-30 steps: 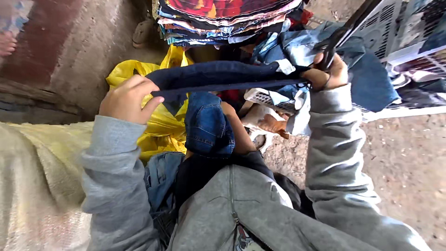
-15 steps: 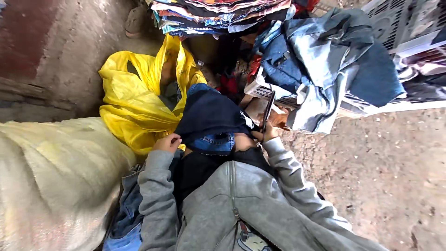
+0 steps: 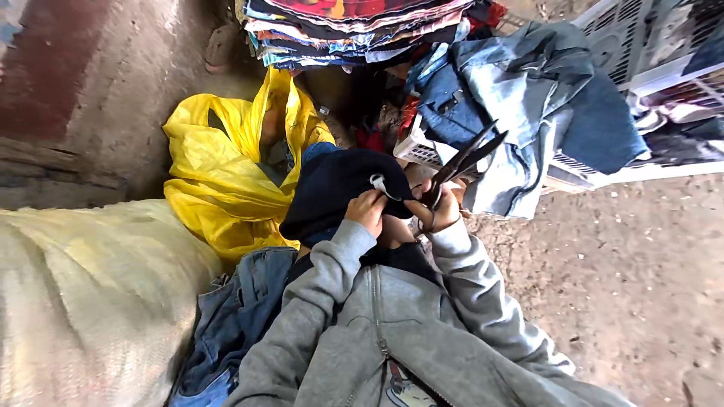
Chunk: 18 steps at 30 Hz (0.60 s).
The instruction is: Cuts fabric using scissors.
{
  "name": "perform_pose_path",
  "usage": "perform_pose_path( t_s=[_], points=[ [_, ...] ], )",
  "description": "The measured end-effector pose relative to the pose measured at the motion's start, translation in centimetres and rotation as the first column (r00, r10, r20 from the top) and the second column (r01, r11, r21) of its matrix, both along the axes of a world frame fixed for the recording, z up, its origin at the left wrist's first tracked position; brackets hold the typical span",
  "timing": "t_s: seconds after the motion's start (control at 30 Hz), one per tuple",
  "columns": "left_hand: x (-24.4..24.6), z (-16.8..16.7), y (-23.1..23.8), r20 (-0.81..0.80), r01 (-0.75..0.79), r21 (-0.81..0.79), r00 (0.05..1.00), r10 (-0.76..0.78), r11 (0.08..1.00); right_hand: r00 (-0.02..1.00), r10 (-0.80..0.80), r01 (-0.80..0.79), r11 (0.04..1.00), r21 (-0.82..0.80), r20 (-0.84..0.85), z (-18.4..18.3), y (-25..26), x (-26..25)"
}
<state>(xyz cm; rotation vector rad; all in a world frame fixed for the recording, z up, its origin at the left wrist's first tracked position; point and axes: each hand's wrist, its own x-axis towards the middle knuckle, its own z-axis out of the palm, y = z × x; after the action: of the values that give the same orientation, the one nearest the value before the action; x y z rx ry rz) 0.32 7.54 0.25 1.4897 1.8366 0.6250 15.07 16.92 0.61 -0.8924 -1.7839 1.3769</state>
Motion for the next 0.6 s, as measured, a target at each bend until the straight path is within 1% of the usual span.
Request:
perform_pose_path(
  t_s=[0.03, 0.07, 0.1, 0.13, 0.17, 0.2, 0.23, 0.27, 0.3, 0.33, 0.4, 0.43, 0.47, 0.5, 0.53, 0.57, 0.6],
  points=[
    [0.2, 0.5, 0.6, -0.016, -0.006, -0.050, 1.000, 0.005, 0.999, 0.999, 0.022, -0.021, 1.000, 0.013, -0.041, 0.4, -0.2, 0.0],
    [0.6, 1.0, 1.1, -0.014, -0.057, -0.076, 0.998, 0.056, 0.995, 0.997, 0.032, -0.029, 0.999, 0.035, -0.077, 0.7, -0.3, 0.0],
    [0.9, 1.5, 1.2, 0.021, -0.151, -0.087, 0.988, 0.154, 0.985, 0.994, 0.039, -0.032, 0.998, 0.061, -0.105, 0.9, -0.3, 0.1],
    [1.2, 1.9, 1.2, 0.082, -0.277, -0.084, 0.955, 0.284, 0.957, 0.991, 0.036, -0.026, 0.997, 0.076, -0.131, 1.0, -0.4, 0.2],
    [1.6, 2.0, 1.0, 0.162, -0.419, -0.060, 0.891, 0.423, 0.906, 0.987, 0.029, -0.015, 0.996, 0.088, -0.155, 1.0, -0.5, 0.3],
    [1.9, 2.1, 0.7, 0.269, -0.560, -0.041, 0.791, 0.549, 0.827, 0.984, 0.023, -0.006, 0.995, 0.097, -0.176, 1.0, -0.5, 0.4],
    [2.0, 2.2, 0.3, 0.398, -0.670, -0.068, 0.661, 0.637, 0.739, 0.980, 0.027, -0.007, 0.995, 0.104, -0.195, 0.9, -0.5, 0.6],
    [1.9, 2.1, 0.1, 0.524, -0.758, -0.109, 0.506, 0.685, 0.643, 0.977, 0.034, -0.014, 0.995, 0.099, -0.209, 0.7, -0.6, 0.7],
    [1.7, 1.9, -0.2, 0.631, -0.812, -0.160, 0.353, 0.690, 0.562, 0.974, 0.046, -0.028, 0.996, 0.082, -0.222, 0.6, -0.7, 0.7],
    [1.2, 1.6, -0.6, 0.720, -0.840, -0.186, 0.236, 0.653, 0.509, 0.971, 0.056, -0.043, 0.997, 0.059, -0.234, 0.4, -1.0, 0.7],
    [0.1, 1.7, -1.5, 0.868, -0.868, -0.168, 0.095, 0.488, 0.468, 0.967, 0.081, -0.072, 0.996, 0.045, -0.241, 0.1, -1.5, 0.5],
    [-0.2, 2.1, -2.3, 0.932, -0.868, -0.148, 0.037, 0.361, 0.473, 0.965, 0.100, -0.088, 0.994, 0.060, -0.242, 0.0, -1.8, 0.4],
    [-0.5, 2.7, -3.2, 0.982, -0.858, -0.098, -0.002, 0.186, 0.505, 0.963, 0.127, -0.109, 0.990, 0.090, -0.239, 0.0, -1.9, 0.3],
    [-1.1, 2.8, -4.4, 0.999, -0.810, 0.029, 0.009, -0.037, 0.586, 0.958, 0.159, -0.132, 0.983, 0.127, -0.237, -0.1, -2.0, 0.2],
    [-2.0, 2.7, -5.4, 0.965, -0.710, 0.222, 0.062, -0.254, 0.668, 0.952, 0.187, -0.150, 0.975, 0.162, -0.243, -0.1, -2.0, 0.0],
    [-3.1, 2.5, -6.1, 0.913, -0.598, 0.365, 0.080, -0.399, 0.714, 0.947, 0.208, -0.162, 0.967, 0.197, -0.243, -0.1, -2.0, -0.3],
    [-3.8, 2.2, -6.7, 0.904, -0.539, 0.383, 0.050, -0.425, 0.750, 0.950, 0.218, -0.168, 0.961, 0.221, -0.225, -0.1, -1.9, -0.5]
  ],
)
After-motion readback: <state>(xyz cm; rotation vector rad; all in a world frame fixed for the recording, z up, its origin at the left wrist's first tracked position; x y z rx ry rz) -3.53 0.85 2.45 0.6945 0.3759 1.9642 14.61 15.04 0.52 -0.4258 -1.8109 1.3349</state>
